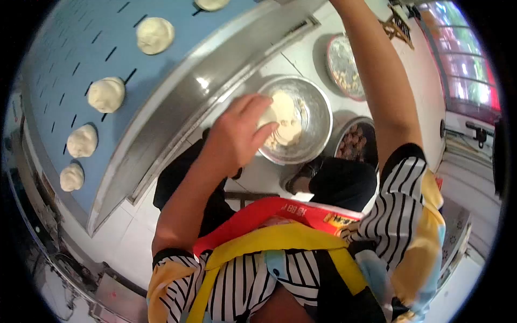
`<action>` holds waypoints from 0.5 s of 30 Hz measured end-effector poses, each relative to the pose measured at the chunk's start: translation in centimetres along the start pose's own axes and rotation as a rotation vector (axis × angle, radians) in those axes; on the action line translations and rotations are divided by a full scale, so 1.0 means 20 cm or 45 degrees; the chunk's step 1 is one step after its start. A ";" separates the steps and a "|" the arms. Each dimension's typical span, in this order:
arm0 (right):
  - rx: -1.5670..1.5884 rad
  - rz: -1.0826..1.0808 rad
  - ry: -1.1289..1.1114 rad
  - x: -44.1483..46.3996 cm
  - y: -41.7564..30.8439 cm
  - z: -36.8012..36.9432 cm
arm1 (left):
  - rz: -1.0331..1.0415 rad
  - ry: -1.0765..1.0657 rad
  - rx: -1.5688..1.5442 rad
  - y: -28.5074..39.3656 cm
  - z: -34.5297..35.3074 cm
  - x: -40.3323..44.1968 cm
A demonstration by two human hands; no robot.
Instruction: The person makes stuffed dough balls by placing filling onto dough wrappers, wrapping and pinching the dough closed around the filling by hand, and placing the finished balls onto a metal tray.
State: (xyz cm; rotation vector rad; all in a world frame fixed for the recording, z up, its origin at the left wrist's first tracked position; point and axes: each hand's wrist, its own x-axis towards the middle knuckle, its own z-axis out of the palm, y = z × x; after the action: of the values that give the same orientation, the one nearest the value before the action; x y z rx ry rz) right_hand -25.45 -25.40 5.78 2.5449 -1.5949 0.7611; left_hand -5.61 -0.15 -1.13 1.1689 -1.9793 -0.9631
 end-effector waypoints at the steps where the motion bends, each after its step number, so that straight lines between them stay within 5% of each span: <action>1: 0.075 0.048 0.145 -0.06 0.00 -0.04 | -0.015 -0.004 -0.005 0.00 -0.01 0.00; 3: 0.293 0.343 0.064 -0.41 0.15 0.02 | -0.087 -0.029 0.004 0.01 -0.03 0.02; 6: 0.583 1.019 -0.483 -1.14 0.36 0.38 | -0.155 -0.017 0.052 -0.02 -0.03 0.03; 8: 0.845 1.175 -0.743 -1.61 0.43 0.71 | -0.206 -0.050 0.010 -0.01 -0.02 0.04; 9: 0.488 0.969 -0.816 -1.81 0.44 0.91 | -0.233 -0.060 -0.008 -0.01 -0.02 0.05; 10: 0.666 1.101 -0.851 -1.85 0.36 0.94 | -0.227 -0.068 -0.003 -0.01 -0.01 0.06; 12: 0.644 0.906 -0.766 -2.00 0.29 1.20 | -0.224 -0.087 0.008 -0.01 0.01 0.07; 13: 0.442 0.648 -0.811 -1.97 0.21 1.22 | -0.230 -0.090 0.019 0.00 0.01 0.08; 15: 0.154 0.651 -0.881 -1.90 0.06 1.25 | -0.229 -0.092 0.042 0.03 0.03 0.12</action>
State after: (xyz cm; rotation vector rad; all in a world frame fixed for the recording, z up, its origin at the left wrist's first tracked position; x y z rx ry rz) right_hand -30.23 -1.41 -32.74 2.6667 -2.5221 -0.0650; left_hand -7.36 -1.97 -0.71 1.3666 -1.9783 -1.0801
